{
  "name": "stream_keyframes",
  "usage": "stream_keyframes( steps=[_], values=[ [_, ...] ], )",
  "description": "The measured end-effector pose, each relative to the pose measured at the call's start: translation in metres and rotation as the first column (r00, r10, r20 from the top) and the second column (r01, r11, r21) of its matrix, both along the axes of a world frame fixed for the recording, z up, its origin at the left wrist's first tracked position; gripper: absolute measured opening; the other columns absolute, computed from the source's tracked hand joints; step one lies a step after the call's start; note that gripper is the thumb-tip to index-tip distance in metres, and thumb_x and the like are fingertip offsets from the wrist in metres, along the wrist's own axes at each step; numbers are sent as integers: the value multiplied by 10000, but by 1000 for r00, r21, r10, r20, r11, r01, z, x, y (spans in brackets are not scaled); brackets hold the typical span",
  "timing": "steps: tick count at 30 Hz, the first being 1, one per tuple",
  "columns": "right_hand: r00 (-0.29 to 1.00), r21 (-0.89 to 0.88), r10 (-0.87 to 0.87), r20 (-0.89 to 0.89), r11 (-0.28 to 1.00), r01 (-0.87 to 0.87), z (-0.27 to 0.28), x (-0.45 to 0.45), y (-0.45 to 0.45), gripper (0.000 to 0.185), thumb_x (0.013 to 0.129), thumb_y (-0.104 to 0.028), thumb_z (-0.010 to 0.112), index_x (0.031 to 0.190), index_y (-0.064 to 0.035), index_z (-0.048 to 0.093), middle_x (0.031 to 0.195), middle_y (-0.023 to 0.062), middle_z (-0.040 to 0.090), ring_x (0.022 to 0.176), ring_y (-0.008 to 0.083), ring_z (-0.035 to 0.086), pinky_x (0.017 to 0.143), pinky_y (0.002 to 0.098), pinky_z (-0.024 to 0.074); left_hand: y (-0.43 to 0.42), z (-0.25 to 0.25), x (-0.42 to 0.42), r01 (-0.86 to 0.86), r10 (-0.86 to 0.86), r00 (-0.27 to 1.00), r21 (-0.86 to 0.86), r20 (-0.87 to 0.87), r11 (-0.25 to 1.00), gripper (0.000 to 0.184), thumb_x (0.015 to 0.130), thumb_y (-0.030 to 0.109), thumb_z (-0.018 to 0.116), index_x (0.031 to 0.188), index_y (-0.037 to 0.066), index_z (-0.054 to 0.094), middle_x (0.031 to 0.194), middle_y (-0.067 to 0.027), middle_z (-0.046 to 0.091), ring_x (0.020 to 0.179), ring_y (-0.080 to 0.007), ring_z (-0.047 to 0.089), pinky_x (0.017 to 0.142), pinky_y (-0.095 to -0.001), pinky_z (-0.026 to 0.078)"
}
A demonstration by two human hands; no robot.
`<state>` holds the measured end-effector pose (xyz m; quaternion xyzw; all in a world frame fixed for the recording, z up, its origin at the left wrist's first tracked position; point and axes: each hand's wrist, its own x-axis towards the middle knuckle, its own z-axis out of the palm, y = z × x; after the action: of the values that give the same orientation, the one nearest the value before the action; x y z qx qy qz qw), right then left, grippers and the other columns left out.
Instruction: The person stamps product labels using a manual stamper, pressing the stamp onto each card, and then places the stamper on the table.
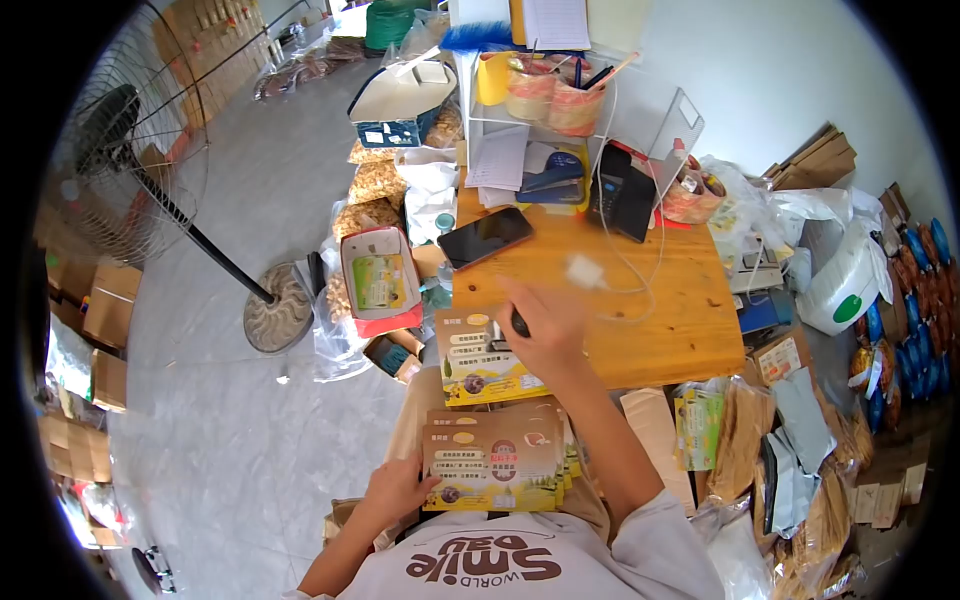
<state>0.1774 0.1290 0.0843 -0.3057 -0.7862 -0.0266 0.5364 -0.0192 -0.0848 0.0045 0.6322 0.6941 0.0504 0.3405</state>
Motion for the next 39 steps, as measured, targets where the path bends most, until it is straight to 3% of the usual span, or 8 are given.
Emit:
stream_keyframes(
  steps=[3,6,12,15,21,27,31,39],
  values=[
    [998,12,66,-5,998,-66,-17,-21,20,282,666,70,649,930,-27,663,674,110,575,567,271,558,505,335,426,22,20,-6,-2,9,978,37,-209,999,299,863,327,626,870,28,607,727,-164,646,699,-367,628,603,-455,484],
    [984,-32,116,133,993,-113,-27,-30,31,274,680,6,687,948,-39,653,657,78,537,583,245,551,509,353,438,49,31,-13,-168,170,985,391,30,905,273,852,283,658,782,23,610,586,-105,619,546,-283,614,521,-386,469],
    [990,-61,110,86,993,-105,-33,-33,34,303,665,44,668,955,-45,655,652,86,511,563,267,527,489,362,403,102,-3,-18,-356,206,892,346,403,868,193,884,168,613,801,-6,606,582,-74,620,511,-120,589,477,-264,418],
    [994,-87,105,4,991,-105,-58,-37,33,296,656,50,669,935,-47,664,646,83,500,558,265,521,485,360,400,115,-16,-14,-406,269,862,267,430,874,260,854,263,641,796,11,617,622,-107,631,541,-234,606,518,-336,449],
    [993,-135,105,51,986,-97,-53,-33,34,272,694,32,674,953,-50,664,709,97,562,614,256,574,537,356,456,131,-30,-2,-497,352,809,228,470,837,357,813,328,704,735,-7,607,575,-74,603,503,-155,564,487,-304,428],
    [981,-40,-52,-188,998,45,50,1,-2,304,739,65,622,1019,-44,669,816,127,650,669,266,624,594,320,487,137,-37,0,-515,389,715,62,581,855,321,792,259,731,697,-27,620,557,-43,586,484,-77,525,441,-271,396],
    [981,4,-143,-132,989,145,54,26,-25,304,714,83,630,997,-23,668,736,117,614,627,248,599,582,313,470,139,-42,2,-512,369,743,119,558,851,277,790,213,717,698,-33,632,565,-66,599,489,-110,541,462,-294,413],
    [973,-220,-215,-82,956,193,25,59,-54,288,693,98,629,965,6,656,706,124,593,599,245,586,565,302,459,126,-24,8,-353,242,929,475,279,806,119,817,91,626,737,3,622,648,-202,598,623,-379,594,544,-434,432]
  ],
)
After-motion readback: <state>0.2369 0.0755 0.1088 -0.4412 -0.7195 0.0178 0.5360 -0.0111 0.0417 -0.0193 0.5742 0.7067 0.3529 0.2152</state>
